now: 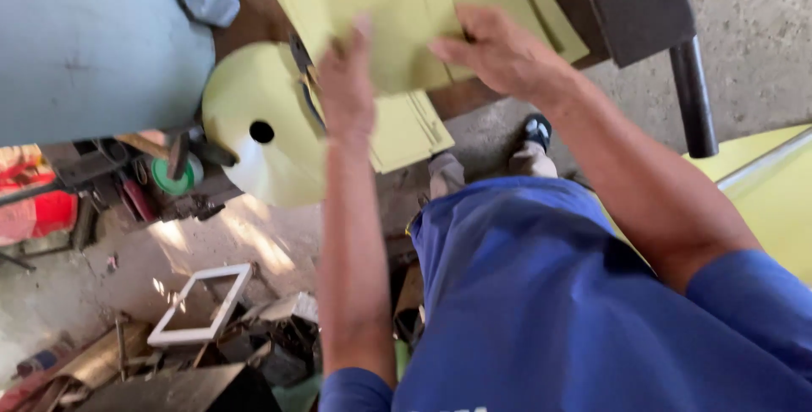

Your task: Cutting and organizing thin metal strips on a workbench.

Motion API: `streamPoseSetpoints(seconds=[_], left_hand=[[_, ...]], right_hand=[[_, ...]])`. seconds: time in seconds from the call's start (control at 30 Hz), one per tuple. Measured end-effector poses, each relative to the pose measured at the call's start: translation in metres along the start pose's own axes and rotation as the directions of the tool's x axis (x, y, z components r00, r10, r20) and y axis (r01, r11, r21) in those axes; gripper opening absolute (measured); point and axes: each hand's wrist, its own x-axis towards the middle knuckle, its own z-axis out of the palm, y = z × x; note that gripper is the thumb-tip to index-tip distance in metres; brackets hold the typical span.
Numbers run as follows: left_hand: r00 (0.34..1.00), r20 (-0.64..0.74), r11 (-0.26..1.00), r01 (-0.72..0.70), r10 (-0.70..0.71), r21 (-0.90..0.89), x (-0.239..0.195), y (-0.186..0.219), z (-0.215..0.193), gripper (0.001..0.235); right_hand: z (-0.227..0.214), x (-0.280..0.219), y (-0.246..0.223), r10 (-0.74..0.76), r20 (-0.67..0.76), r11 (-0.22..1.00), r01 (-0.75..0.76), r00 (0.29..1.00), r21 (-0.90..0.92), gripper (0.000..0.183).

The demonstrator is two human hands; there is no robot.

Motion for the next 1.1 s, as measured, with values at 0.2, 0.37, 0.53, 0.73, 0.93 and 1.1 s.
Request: streamPoseSetpoints(seconds=[0.2,0.37,0.53,0.73,0.93,1.1], left_hand=[[0.779,0.022,0.779,-0.626,0.627,-0.046,-0.035,0.003,-0.054,0.039],[0.974,-0.149,0.985,-0.166,0.173,0.056,-0.025,-0.103,-0.056,0.045],[0.969,-0.246,0.979,0.074,-0.026,0.190,-0.004,-0.153,-0.077,0.051],[0.940,-0.327,0.947,0.017,0.094,0.320,-0.005,-0.165,-0.095,0.037],[0.953,-0.163,0.846,-0.137,0.254,0.516,-0.031,-0.088,-0.001,0.024],[0.986,0.098,0.909,-0.165,0.138,0.383,0.020,-0.165,0.112,0.047]], right_hand=[[0.053,0.009,0.005,-0.260,0.163,0.959,0.274,0.952,-0.069,0.019],[0.080,0.010,0.110,0.199,0.074,0.980,-0.198,0.977,-0.024,0.021],[0.094,0.021,0.145,0.256,0.064,0.960,-0.261,0.965,0.102,0.025],[0.095,0.018,0.158,0.314,-0.004,0.930,-0.309,0.949,-0.201,0.033],[-0.013,-0.011,0.136,-0.007,-0.412,0.691,-0.293,0.911,-0.660,0.036],[-0.083,-0.012,0.171,-0.148,-0.589,0.619,-0.390,0.795,-0.682,0.045]])
